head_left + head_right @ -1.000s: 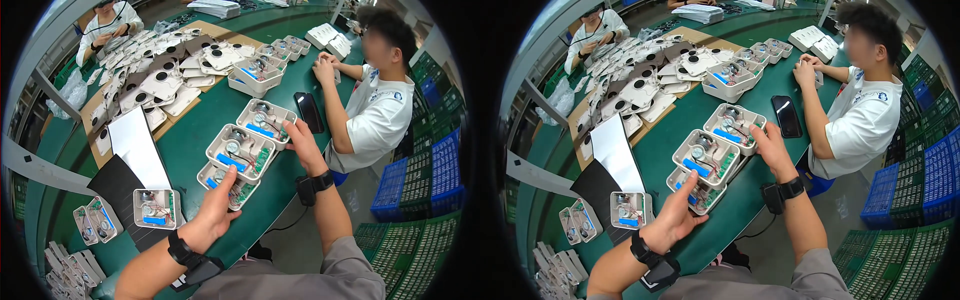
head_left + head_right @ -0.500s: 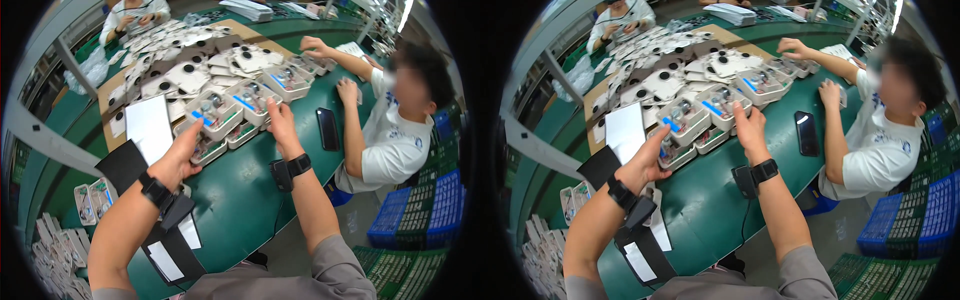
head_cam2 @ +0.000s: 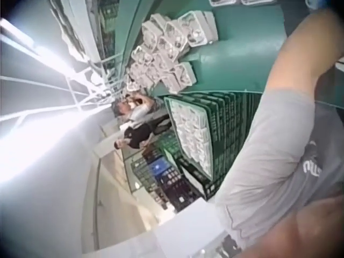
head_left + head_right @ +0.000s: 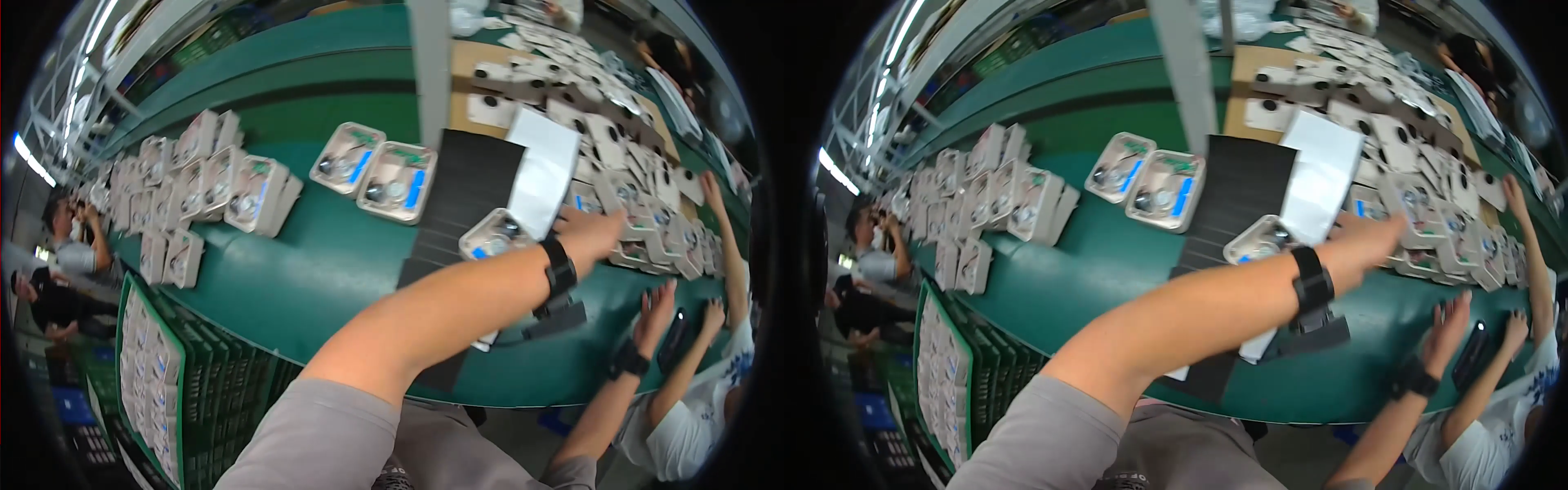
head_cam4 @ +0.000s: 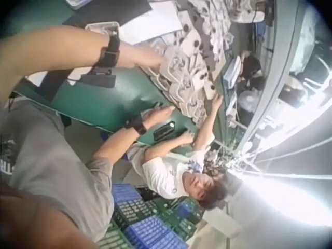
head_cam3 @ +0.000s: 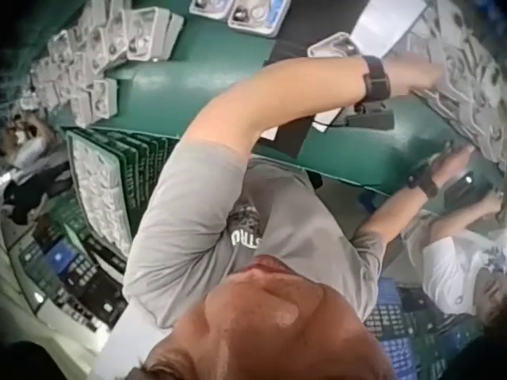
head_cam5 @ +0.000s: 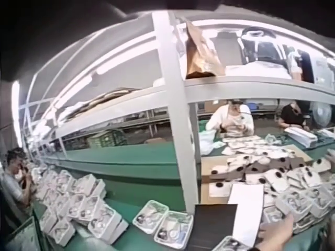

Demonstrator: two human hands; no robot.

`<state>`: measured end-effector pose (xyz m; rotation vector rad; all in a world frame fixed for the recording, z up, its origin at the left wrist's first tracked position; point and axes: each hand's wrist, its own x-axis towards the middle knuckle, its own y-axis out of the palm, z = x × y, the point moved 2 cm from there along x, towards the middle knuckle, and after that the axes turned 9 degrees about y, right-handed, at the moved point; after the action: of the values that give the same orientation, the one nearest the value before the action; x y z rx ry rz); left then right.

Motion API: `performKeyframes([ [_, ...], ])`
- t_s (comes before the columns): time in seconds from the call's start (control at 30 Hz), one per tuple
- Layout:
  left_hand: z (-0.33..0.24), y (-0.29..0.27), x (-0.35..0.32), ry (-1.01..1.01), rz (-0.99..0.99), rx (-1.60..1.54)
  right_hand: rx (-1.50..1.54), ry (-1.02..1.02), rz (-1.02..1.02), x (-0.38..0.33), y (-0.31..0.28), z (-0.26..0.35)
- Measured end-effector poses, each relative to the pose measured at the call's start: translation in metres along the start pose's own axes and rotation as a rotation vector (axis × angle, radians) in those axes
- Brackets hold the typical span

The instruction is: Assembling electronic components into plastic housings on a factory production line.

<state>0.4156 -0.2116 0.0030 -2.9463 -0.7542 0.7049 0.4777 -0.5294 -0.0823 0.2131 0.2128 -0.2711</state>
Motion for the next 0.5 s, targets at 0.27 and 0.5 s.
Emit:
performKeyframes([
  [0.27,0.024,-0.259,-0.198,1.199,0.025,0.444,-0.276,0.093,0.264,-0.119,-0.048,0.016],
  [0.5,0.115,-0.454,-0.139,0.933,-0.892,1.124,-0.407,0.003,0.484,-0.278,0.081,0.025],
])
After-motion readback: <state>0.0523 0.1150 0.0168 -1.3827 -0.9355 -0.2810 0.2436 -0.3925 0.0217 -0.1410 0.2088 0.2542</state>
